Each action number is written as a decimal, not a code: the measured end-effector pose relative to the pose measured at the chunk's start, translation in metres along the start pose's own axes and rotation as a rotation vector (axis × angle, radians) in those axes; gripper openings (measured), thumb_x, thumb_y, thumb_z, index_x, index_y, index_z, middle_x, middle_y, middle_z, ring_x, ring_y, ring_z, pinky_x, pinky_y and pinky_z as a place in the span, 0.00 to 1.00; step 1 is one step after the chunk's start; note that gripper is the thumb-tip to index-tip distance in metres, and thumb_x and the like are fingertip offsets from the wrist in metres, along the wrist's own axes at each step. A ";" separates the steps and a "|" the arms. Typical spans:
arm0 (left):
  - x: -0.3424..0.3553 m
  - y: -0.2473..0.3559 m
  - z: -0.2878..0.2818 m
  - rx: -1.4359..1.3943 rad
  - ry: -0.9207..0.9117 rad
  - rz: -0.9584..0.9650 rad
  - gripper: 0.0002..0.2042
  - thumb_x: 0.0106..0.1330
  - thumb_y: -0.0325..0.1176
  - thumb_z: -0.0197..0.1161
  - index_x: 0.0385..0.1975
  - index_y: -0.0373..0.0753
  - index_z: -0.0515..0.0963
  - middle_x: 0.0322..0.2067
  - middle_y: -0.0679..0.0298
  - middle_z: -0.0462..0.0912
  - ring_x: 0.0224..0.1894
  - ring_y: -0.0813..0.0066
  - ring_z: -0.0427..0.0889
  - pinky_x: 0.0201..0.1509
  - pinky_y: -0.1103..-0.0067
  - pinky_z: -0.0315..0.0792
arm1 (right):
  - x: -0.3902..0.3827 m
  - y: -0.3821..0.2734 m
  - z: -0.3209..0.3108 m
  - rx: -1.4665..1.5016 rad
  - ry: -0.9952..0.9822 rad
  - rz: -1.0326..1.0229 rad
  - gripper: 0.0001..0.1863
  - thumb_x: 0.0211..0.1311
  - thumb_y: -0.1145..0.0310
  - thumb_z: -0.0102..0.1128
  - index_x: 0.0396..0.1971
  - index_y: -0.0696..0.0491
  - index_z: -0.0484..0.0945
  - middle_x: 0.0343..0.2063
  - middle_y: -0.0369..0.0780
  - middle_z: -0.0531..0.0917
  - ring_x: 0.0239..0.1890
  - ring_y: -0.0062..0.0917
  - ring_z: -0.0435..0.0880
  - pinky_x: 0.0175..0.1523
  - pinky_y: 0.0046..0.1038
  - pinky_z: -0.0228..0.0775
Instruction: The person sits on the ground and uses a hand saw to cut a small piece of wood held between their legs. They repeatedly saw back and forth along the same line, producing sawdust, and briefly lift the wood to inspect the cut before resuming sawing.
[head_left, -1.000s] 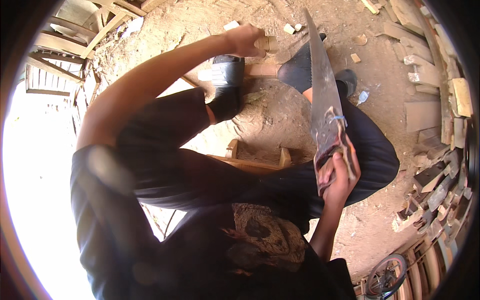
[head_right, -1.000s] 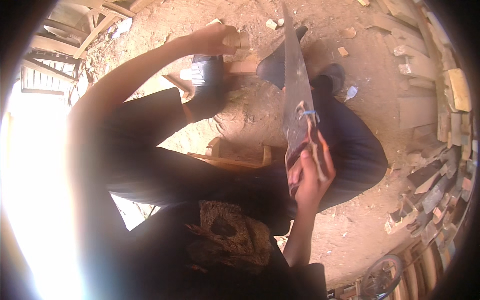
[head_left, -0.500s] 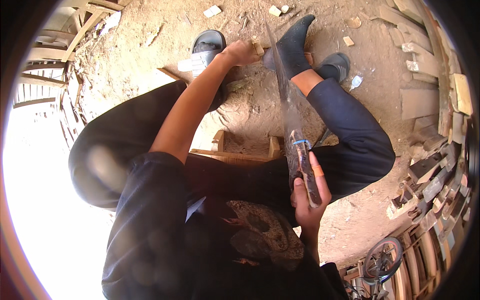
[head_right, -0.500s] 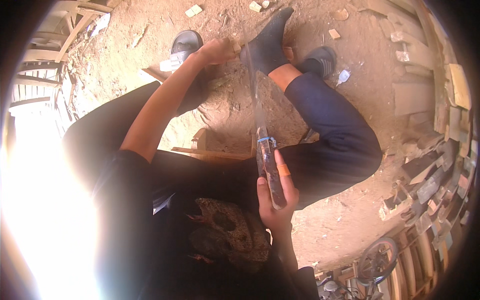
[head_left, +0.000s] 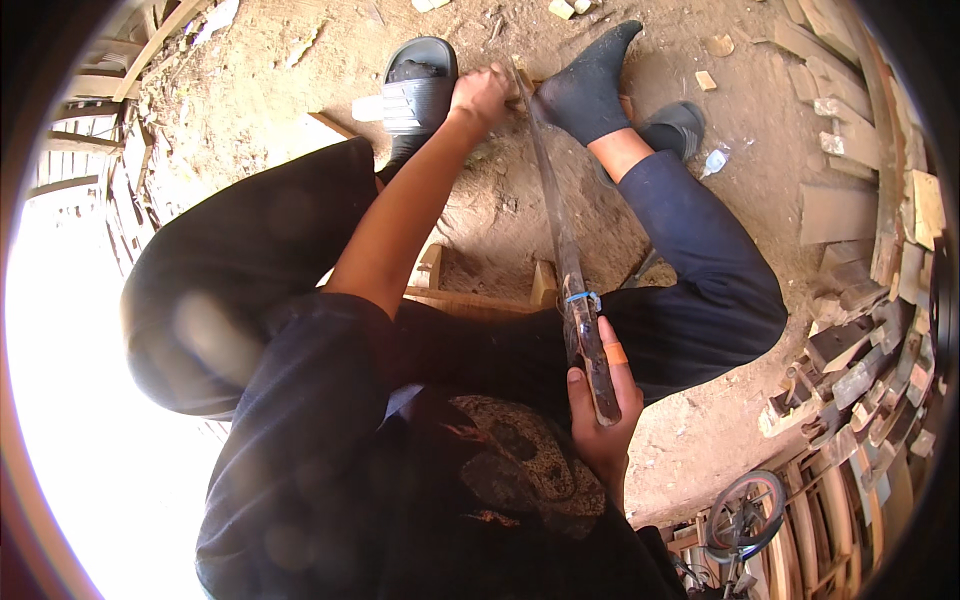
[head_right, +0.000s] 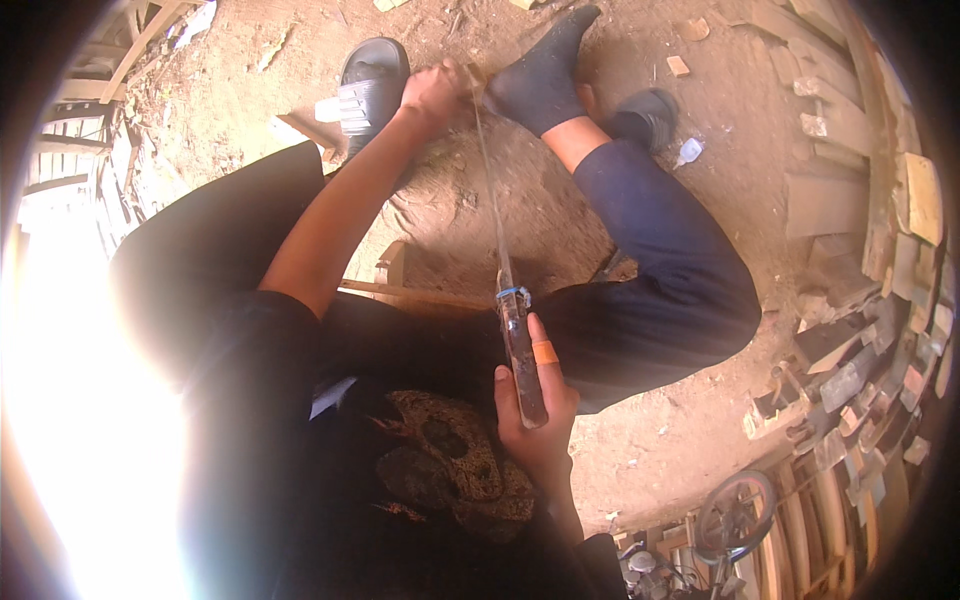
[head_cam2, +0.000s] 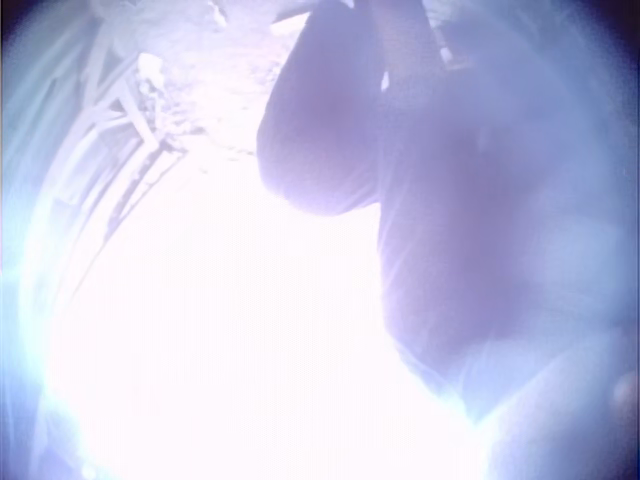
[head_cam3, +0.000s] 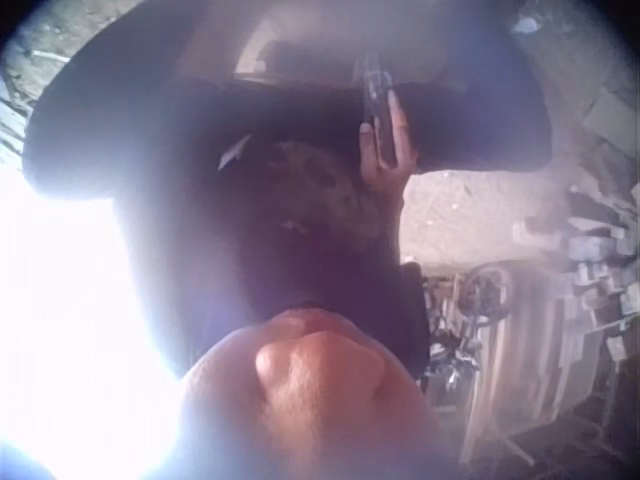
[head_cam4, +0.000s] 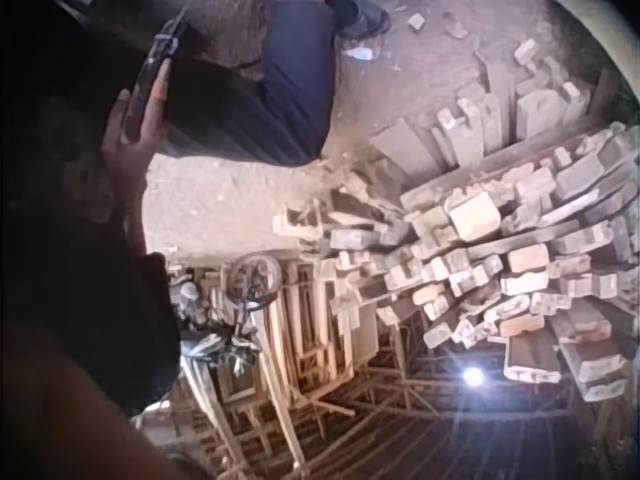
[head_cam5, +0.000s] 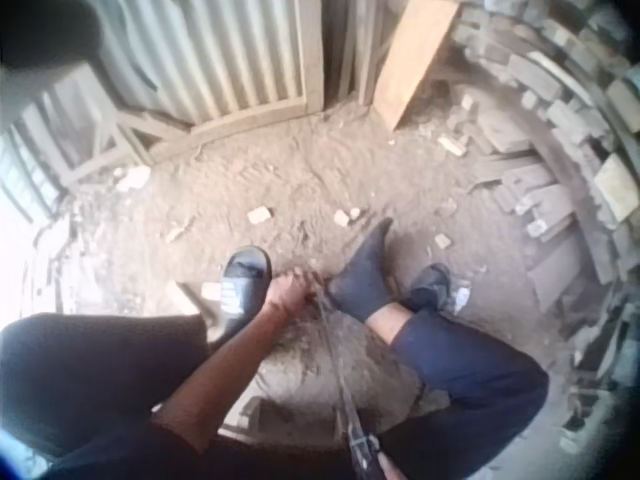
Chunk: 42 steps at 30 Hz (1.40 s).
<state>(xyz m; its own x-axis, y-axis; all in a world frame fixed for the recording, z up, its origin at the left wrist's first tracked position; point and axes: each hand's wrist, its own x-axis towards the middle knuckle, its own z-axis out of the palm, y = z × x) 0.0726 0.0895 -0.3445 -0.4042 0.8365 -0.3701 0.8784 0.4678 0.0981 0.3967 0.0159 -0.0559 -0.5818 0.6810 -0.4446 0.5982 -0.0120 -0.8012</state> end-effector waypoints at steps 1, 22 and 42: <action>-0.002 0.000 -0.002 0.005 -0.001 0.007 0.30 0.58 0.46 0.70 0.49 0.29 0.65 0.39 0.50 0.84 0.44 0.57 0.86 0.46 0.68 0.81 | -0.002 -0.002 -0.001 0.004 -0.019 0.053 0.31 0.61 0.79 0.58 0.66 0.61 0.65 0.47 0.51 0.84 0.44 0.29 0.86 0.48 0.25 0.74; -0.003 -0.005 0.001 0.039 0.054 0.106 0.21 0.61 0.40 0.67 0.44 0.33 0.67 0.43 0.50 0.82 0.45 0.59 0.86 0.47 0.69 0.80 | 0.003 -0.010 0.012 0.122 -0.088 0.232 0.31 0.63 0.77 0.56 0.67 0.60 0.62 0.38 0.48 0.83 0.36 0.27 0.83 0.45 0.25 0.72; 0.002 -0.011 0.021 0.137 0.066 0.082 0.34 0.59 0.55 0.68 0.51 0.33 0.63 0.43 0.51 0.81 0.48 0.57 0.83 0.47 0.71 0.78 | 0.001 -0.004 0.016 -0.045 -0.020 -0.009 0.28 0.66 0.73 0.57 0.65 0.59 0.64 0.37 0.55 0.84 0.38 0.37 0.89 0.40 0.31 0.76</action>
<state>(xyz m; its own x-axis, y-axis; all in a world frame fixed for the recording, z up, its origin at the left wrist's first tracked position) 0.0681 0.0799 -0.3660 -0.3415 0.8892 -0.3044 0.9338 0.3577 -0.0026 0.3846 0.0048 -0.0595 -0.5980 0.6660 -0.4459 0.6169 0.0273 -0.7866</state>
